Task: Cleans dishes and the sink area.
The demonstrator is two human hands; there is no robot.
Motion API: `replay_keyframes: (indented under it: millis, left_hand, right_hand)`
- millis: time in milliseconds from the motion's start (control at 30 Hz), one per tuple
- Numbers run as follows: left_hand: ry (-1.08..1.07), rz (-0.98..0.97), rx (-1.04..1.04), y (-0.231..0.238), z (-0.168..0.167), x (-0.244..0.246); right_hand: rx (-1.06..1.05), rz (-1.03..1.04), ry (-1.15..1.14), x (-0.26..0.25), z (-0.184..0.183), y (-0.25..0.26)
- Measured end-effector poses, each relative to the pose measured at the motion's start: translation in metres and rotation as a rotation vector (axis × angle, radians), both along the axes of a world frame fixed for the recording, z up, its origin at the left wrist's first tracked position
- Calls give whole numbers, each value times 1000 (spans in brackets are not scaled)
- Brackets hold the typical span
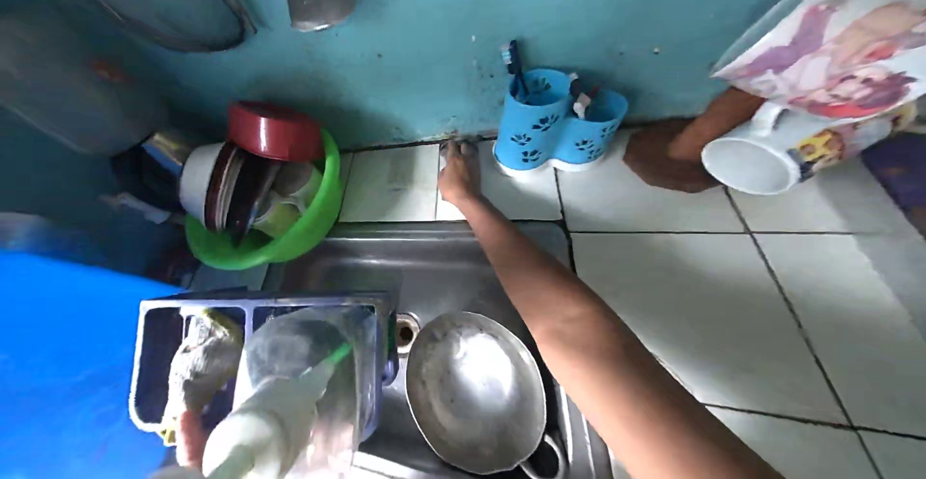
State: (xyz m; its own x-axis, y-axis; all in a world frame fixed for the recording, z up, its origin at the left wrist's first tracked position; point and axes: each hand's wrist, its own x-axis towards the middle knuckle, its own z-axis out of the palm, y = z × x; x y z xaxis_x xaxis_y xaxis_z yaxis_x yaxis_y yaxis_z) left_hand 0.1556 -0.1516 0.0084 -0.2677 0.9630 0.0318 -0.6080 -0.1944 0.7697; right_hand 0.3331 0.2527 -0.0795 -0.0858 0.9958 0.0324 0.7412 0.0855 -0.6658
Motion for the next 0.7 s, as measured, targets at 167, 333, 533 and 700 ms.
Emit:
replay_keyframes:
  millis: [167, 333, 533, 700]
  left_hand:
    - [-44, 49, 76, -23, -38, -32]
    - [-53, 2, 45, -52, -84, -62]
    - [-195, -32, 42, -46, -85, -55]
    - [-206, -41, 127, -53, -102, -76]
  right_hand:
    - [41, 140, 32, -30, 0, 14]
    - [125, 317, 107, -57, -7, 42]
    - [68, 651, 204, -62, -9, 51]
    - [95, 1000, 346, -49, -15, -23]
